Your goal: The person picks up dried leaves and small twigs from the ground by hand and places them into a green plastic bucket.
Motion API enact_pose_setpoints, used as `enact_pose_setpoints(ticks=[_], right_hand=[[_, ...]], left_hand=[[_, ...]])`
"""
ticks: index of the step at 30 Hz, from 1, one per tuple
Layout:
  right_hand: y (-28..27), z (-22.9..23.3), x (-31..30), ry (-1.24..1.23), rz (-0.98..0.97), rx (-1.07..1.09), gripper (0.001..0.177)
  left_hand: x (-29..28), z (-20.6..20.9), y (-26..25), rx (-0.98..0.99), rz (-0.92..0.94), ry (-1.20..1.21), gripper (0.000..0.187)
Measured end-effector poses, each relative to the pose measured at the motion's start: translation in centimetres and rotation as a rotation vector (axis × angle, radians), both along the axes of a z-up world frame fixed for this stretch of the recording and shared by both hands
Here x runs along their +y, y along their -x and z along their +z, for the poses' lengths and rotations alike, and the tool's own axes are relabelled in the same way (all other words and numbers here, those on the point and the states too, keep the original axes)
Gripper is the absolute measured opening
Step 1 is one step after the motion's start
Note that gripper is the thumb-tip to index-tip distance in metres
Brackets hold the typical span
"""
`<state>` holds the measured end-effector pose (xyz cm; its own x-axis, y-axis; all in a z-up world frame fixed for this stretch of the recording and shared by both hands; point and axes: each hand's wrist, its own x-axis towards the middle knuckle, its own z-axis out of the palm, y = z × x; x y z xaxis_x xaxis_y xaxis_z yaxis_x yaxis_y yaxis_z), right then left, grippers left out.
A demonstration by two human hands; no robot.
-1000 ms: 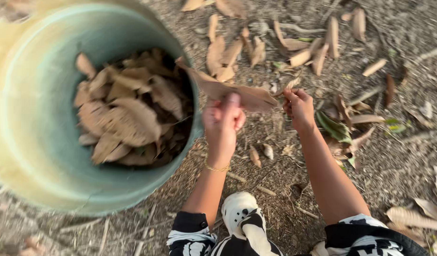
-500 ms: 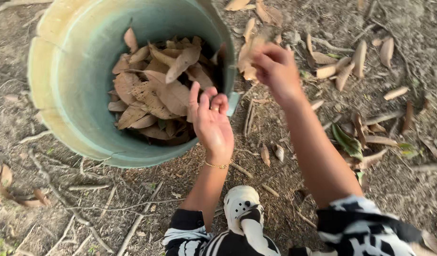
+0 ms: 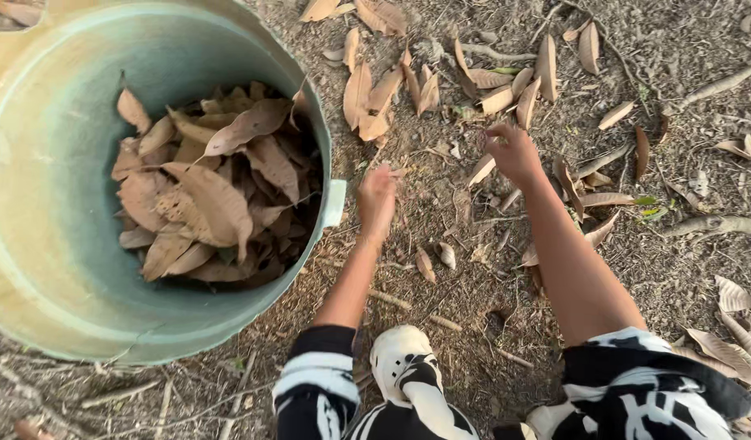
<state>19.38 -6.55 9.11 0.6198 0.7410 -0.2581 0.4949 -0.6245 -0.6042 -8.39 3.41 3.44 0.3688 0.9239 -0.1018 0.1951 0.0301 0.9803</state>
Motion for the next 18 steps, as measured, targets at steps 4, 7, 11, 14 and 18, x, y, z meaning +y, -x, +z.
enact_pose_setpoints(ticks=[4, 7, 11, 14, 18], right_hand=[[-4.4, -8.1, -3.4, -0.080, 0.214, -0.214, 0.039], [-4.5, -10.9, -4.7, -0.073, 0.189, -0.183, 0.039], [-4.4, -11.5, -4.4, -0.097, 0.191, -0.217, 0.037], [-4.3, -11.5, -4.9, -0.075, 0.069, -0.153, 0.027], [-4.7, -11.2, -6.2, -0.065, 0.034, -0.178, 0.027]], left_hand=[[6.2, -7.2, -2.5, 0.109, 0.109, -0.137, 0.038], [8.7, -8.8, -4.0, 0.275, 0.246, -0.169, 0.046], [11.6, -11.1, -5.3, 0.322, 0.303, -0.102, 0.046], [12.9, -11.8, -6.8, 0.242, 0.363, -0.106, 0.039], [11.9, -11.0, -8.0, -0.141, 0.466, 0.328, 0.045]])
